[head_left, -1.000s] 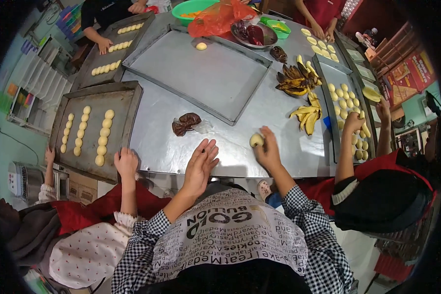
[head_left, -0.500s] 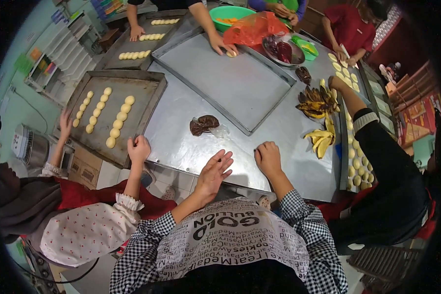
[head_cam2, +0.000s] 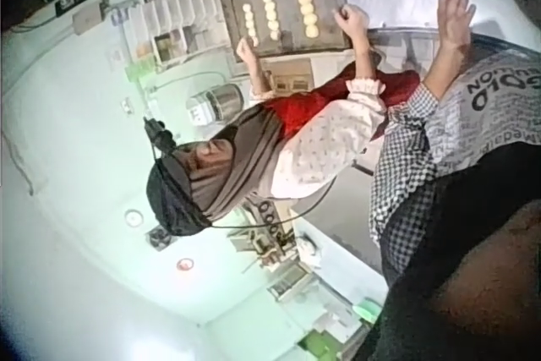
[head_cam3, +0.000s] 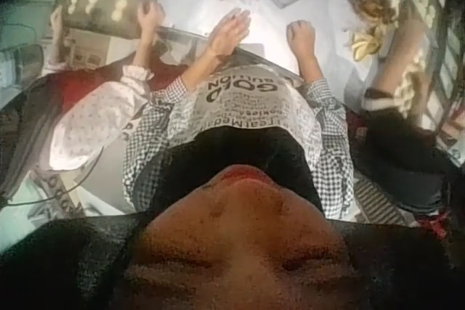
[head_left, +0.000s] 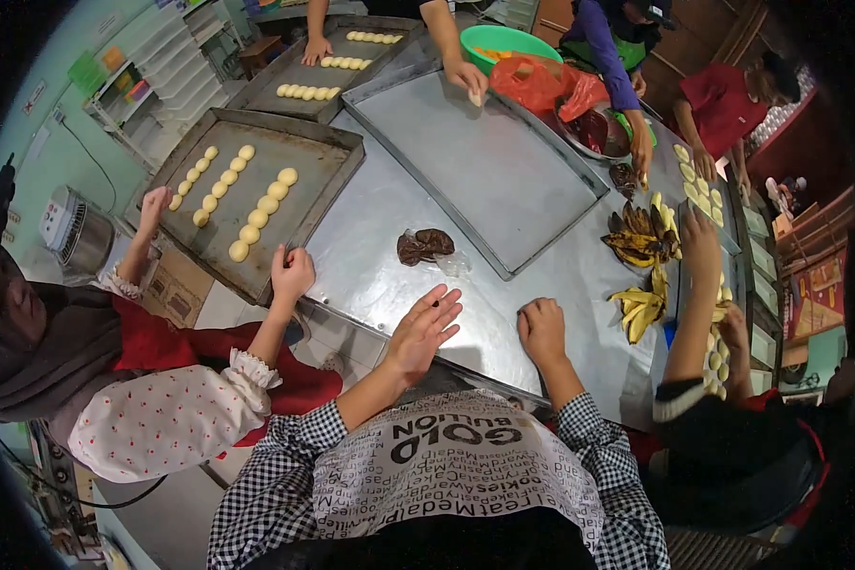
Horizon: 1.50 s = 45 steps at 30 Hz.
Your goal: Preparing and filling dough balls with chocolate and bananas on a production floor.
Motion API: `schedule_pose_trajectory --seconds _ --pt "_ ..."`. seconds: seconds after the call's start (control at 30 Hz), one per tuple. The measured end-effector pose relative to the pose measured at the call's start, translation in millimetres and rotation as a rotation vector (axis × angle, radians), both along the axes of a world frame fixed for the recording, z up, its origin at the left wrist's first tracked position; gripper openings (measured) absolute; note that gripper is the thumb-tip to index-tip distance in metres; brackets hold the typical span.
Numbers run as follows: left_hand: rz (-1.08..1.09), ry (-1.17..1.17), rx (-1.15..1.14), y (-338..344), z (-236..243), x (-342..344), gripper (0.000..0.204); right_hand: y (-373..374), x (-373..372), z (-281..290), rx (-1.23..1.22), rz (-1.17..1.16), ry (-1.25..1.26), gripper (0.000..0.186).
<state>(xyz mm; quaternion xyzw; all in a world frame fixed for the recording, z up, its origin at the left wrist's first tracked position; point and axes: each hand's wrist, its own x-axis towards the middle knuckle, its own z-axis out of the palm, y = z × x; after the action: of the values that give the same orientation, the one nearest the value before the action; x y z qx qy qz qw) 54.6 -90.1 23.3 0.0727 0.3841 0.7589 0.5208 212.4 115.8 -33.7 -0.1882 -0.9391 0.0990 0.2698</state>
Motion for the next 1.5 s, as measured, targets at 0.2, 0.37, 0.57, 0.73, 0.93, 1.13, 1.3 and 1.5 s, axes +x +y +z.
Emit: schedule_pose_trajectory --seconds 0.2,0.37,0.57,0.73,0.93,1.13,1.3,1.5 --pt "0.003 -0.023 -0.005 6.6 1.4 -2.4 0.05 5.6 8.6 2.4 -0.013 0.051 -0.006 0.008" --pt "0.003 -0.074 -0.016 14.1 -0.4 -1.2 0.047 3.0 9.7 1.6 -0.009 0.081 -0.027 0.01" --pt "-0.003 -0.055 -0.012 23.3 4.9 1.8 0.044 2.2 4.5 4.7 -0.025 0.132 -0.041 0.008" --pt "0.002 -0.041 -0.042 28.8 6.6 2.2 0.045 12.4 12.1 6.8 -0.042 0.003 0.013 0.009" --pt "-0.021 -0.046 -0.045 34.0 8.9 7.8 0.044 12.3 21.9 5.7 -0.043 0.086 -0.014 0.009" --pt "-0.047 -0.04 -0.031 39.6 11.1 12.0 0.043 9.1 15.9 4.5 -0.042 0.135 -0.043 0.009" --pt "-0.03 -0.053 -0.034 41.7 10.8 13.9 0.043 10.1 13.5 2.8 -0.043 0.061 -0.034 0.008" --pt "-0.043 -0.053 -0.02 41.9 9.1 17.1 0.043 21.3 21.7 3.5 -0.022 0.062 -0.043 0.011"
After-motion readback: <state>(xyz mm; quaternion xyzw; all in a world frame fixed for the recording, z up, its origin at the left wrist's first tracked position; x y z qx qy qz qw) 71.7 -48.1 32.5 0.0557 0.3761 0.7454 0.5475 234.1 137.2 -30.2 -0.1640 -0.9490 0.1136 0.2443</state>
